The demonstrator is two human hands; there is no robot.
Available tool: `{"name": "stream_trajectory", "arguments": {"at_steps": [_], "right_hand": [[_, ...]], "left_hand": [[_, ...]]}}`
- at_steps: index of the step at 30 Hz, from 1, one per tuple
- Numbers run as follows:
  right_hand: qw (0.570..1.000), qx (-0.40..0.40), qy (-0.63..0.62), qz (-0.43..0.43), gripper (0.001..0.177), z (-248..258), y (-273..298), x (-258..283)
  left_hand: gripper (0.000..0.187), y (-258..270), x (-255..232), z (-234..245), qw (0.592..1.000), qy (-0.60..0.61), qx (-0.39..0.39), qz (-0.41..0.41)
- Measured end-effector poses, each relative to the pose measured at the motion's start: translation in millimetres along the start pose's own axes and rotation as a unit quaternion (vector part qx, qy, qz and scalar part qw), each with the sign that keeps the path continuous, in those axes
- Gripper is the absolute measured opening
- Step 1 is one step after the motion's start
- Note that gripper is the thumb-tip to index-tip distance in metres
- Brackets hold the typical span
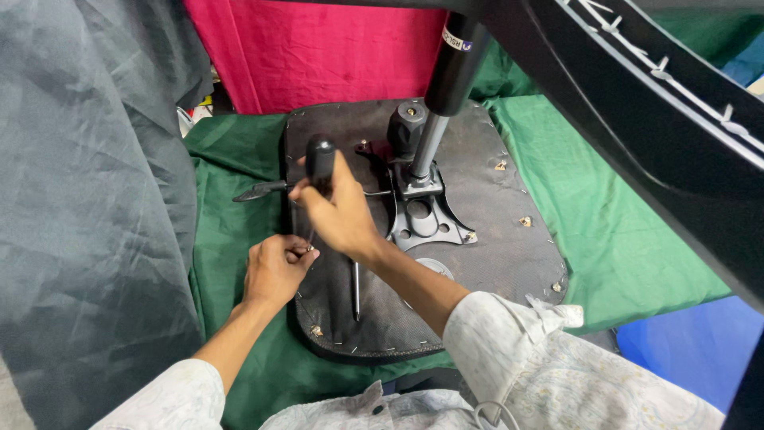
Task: The person uses a screwdriver to tighten screws into the underside of a black plastic chair base. They repeatedly insert and turn the screwdriver to secure fasteners along the perimeter of the base.
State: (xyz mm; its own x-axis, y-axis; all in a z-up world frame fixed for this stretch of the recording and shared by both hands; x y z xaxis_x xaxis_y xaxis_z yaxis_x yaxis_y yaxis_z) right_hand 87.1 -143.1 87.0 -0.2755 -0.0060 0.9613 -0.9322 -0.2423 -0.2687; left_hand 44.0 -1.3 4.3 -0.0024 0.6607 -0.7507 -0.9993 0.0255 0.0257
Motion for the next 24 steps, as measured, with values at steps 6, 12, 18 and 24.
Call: {"name": "stream_trajectory", "arguments": {"at_steps": [6, 12, 18, 24], "right_hand": [[0.961, -0.065, 0.172, -0.205, 0.029, 19, 2, -21], [0.912, 0.048, 0.107, -0.392, 0.031, -6, 40, -58], [0.902, 0.021, 0.261, -0.342, 0.033, -12, 41, -64], [0.905, 0.035, 0.207, -0.371, 0.033, -3, 43, -67]], "left_hand": [[0.021, 0, 2, 1, 0.999, 0.008, 0.004, -0.034], [0.019, -2, 5, 2, 0.999, 0.004, 0.018, 0.041], [0.012, -1, -5, 3, 0.999, -0.044, -0.001, 0.031], [0.016, -1, -10, 4, 0.997, -0.067, -0.017, 0.027]]}}
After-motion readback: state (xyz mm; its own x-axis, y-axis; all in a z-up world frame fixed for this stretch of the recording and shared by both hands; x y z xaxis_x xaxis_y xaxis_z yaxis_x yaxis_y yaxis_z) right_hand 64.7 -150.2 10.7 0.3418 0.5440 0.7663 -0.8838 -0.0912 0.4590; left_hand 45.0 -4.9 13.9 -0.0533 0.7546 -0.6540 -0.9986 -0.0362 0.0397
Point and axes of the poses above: each hand's wrist, its own y-axis away from the middle knuckle, its own z-axis out of the back of the hand, x = y × z, the point moved 4 cm from there along -y, towards the middle knuckle, and after that the axes turned 8 degrees about x, right-handed, at the moved point
